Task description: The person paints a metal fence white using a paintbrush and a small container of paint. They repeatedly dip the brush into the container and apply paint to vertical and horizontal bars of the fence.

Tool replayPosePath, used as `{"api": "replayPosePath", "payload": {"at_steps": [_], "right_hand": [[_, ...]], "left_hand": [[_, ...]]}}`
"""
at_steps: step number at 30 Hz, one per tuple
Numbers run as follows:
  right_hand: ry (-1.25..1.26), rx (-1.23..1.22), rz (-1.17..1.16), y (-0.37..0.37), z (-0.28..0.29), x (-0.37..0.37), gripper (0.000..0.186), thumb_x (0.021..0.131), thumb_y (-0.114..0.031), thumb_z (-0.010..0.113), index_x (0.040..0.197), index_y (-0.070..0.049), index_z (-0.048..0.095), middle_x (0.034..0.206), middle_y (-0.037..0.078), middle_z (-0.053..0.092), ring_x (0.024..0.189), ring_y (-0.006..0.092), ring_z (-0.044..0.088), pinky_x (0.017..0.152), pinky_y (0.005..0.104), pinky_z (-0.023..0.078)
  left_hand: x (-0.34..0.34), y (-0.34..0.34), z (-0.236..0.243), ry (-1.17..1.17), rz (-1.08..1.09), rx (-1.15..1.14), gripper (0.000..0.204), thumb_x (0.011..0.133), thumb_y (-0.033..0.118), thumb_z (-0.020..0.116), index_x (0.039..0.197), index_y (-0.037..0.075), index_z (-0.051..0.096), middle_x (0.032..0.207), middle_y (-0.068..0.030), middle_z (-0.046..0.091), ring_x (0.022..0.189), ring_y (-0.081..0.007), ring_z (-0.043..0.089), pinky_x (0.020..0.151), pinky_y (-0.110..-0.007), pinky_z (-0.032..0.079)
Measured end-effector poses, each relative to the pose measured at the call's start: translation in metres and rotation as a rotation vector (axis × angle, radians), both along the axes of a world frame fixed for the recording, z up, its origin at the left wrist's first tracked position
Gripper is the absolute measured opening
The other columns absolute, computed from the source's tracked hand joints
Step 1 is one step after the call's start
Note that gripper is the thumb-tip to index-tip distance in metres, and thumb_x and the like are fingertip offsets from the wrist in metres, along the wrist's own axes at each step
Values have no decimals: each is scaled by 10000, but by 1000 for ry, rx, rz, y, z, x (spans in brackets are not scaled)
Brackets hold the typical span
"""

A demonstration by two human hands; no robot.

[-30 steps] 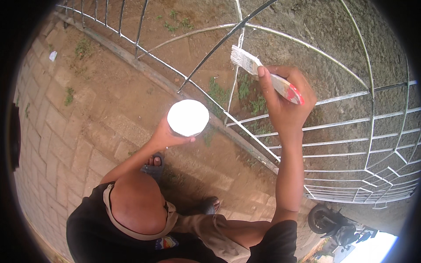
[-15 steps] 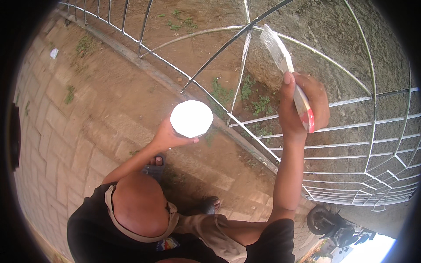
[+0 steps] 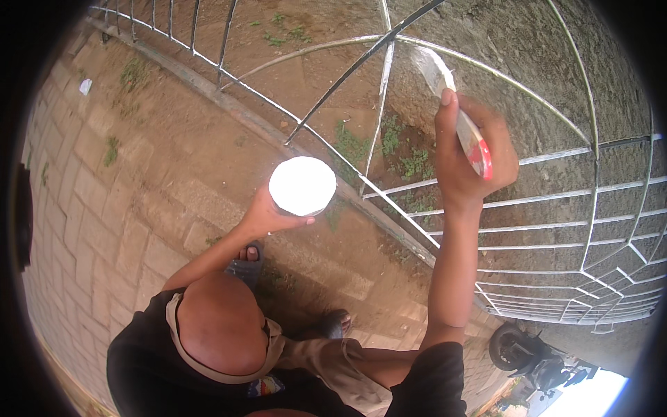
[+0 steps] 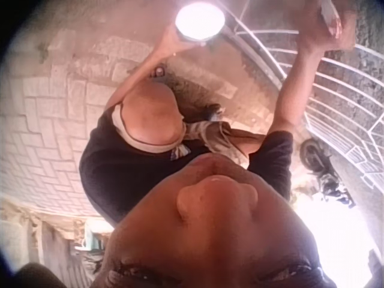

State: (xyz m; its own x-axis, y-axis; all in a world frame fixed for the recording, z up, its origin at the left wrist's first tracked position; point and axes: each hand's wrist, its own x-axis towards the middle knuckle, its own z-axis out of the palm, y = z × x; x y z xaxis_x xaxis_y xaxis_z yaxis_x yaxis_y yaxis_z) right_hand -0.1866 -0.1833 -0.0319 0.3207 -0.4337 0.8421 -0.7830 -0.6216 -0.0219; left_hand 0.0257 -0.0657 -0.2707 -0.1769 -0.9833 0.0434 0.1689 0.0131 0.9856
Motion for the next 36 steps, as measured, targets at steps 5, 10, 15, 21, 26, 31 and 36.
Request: {"api": "replayPosePath", "payload": {"at_steps": [5,10,15,21,26,31,36], "right_hand": [[-93,-46,191,2,-16,1,202,869,-160,853,902,-35,697,836,127,763,711,203,740,657,295,568],[-336,-33,82,-6,-26,-1,183,883,-163,835,900,-38,701,815,109,756,704,200,738,680,287,570],[3,-20,121,7,-38,-8,179,885,-162,832,919,-43,702,838,107,762,698,192,738,656,290,566],[-315,-105,76,10,-57,-27,171,839,-94,849,924,-44,709,844,109,760,680,239,733,620,301,561],[41,44,27,17,-52,-13,170,848,-90,841,904,-37,690,826,97,745,670,243,712,618,305,557],[-59,28,175,22,-51,-9,148,867,-89,827,925,-18,710,802,101,730,647,215,695,604,296,542],[-146,72,-135,20,-62,-24,136,860,-90,829,926,-47,719,817,80,746,644,207,698,582,309,533]], "left_hand": [[-1,1,-4,6,49,-22,935,664,263,956,1434,13,488,1339,-146,561,1287,-286,554,1063,-428,470],[4,-2,-3,-66,23,-30,918,678,275,949,1430,13,493,1324,-145,572,1285,-288,559,1059,-431,472],[1,-1,-8,-10,41,-28,904,680,281,947,1422,16,503,1315,-148,587,1281,-288,564,1065,-435,466],[5,-1,-6,-56,-4,6,922,679,290,947,1433,18,491,1344,-156,579,1298,-293,554,1085,-445,450],[3,0,-13,-71,6,30,934,674,297,950,1438,20,489,1363,-163,577,1314,-298,549,1094,-451,443],[2,-1,-6,-40,-3,41,938,672,294,952,1443,28,489,1374,-159,581,1314,-294,554,1102,-453,439],[1,2,-6,-36,-27,87,927,669,278,954,1436,31,497,1360,-151,587,1307,-280,557,1104,-444,437]]}}
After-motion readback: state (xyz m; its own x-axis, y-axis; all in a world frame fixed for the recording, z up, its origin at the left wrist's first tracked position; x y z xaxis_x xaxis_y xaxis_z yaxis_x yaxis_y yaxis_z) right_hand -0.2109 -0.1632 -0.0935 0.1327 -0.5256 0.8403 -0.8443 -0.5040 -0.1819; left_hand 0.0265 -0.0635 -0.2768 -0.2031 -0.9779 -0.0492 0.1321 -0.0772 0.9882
